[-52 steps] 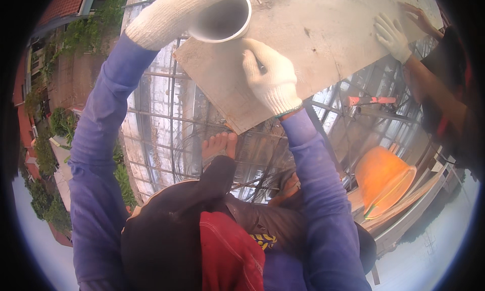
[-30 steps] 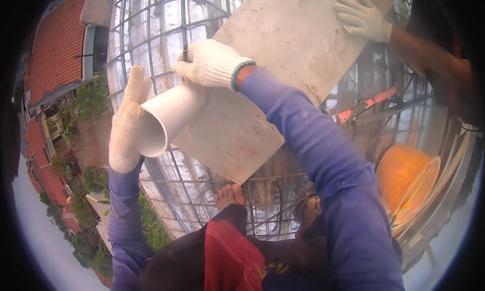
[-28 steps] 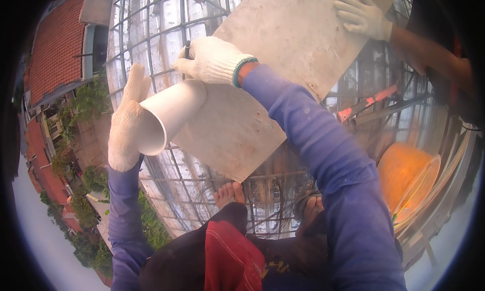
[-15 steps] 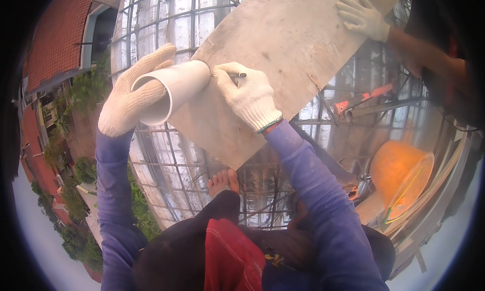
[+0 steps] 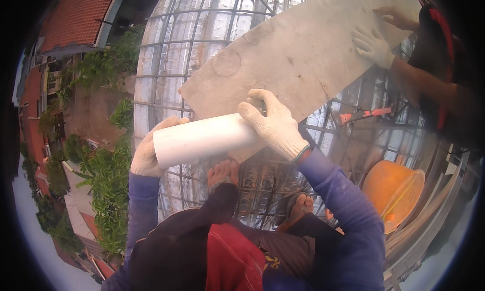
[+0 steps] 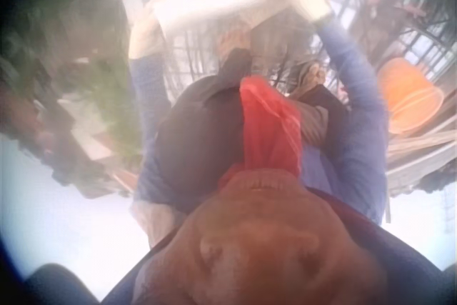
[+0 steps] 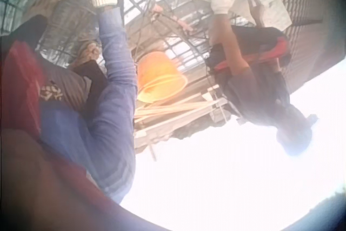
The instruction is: The person uses a hand saw to cut a piece of plywood on a metal scaffolding structure. They position the wood, saw through it, and then place the cut piece aside. A coworker assists by holding the wood steady.
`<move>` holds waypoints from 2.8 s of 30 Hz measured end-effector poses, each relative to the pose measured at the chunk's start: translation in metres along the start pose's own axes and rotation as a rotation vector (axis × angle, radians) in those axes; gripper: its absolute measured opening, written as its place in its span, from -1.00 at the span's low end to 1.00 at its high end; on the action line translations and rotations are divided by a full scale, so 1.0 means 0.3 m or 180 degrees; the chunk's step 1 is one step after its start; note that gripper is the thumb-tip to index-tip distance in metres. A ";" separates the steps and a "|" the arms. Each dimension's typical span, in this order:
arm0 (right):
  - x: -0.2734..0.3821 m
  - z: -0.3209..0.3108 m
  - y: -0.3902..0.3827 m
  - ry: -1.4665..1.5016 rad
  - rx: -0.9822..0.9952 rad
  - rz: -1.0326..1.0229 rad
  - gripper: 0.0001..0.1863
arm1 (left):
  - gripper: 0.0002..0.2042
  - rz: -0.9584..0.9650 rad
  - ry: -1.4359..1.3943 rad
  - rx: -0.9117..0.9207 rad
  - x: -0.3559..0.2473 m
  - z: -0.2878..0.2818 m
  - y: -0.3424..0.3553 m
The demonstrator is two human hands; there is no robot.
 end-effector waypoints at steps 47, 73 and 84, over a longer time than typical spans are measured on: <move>-0.610 -1.168 -1.437 -0.2339 -0.3627 0.0114 -0.52 | -0.52 0.1939 0.4720 -0.0487 -0.263 0.551 0.163; -1.107 -0.253 -1.688 -0.1254 -0.3170 0.3631 -0.20 | -0.43 0.2100 0.5167 -0.0983 -0.230 0.608 0.120; -1.141 -0.410 -1.868 -0.1473 -0.3747 0.3259 -0.38 | -0.32 0.2160 0.5584 -0.1118 -0.210 0.631 0.057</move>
Point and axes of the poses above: each hand's wrist, its own y-axis towards the middle knuckle, its own z-axis out of the palm, x = y × z, the point moved 1 cm from there along y, towards the middle knuckle, and after that the axes turned 7 degrees about -x, right-handed, at the moved point
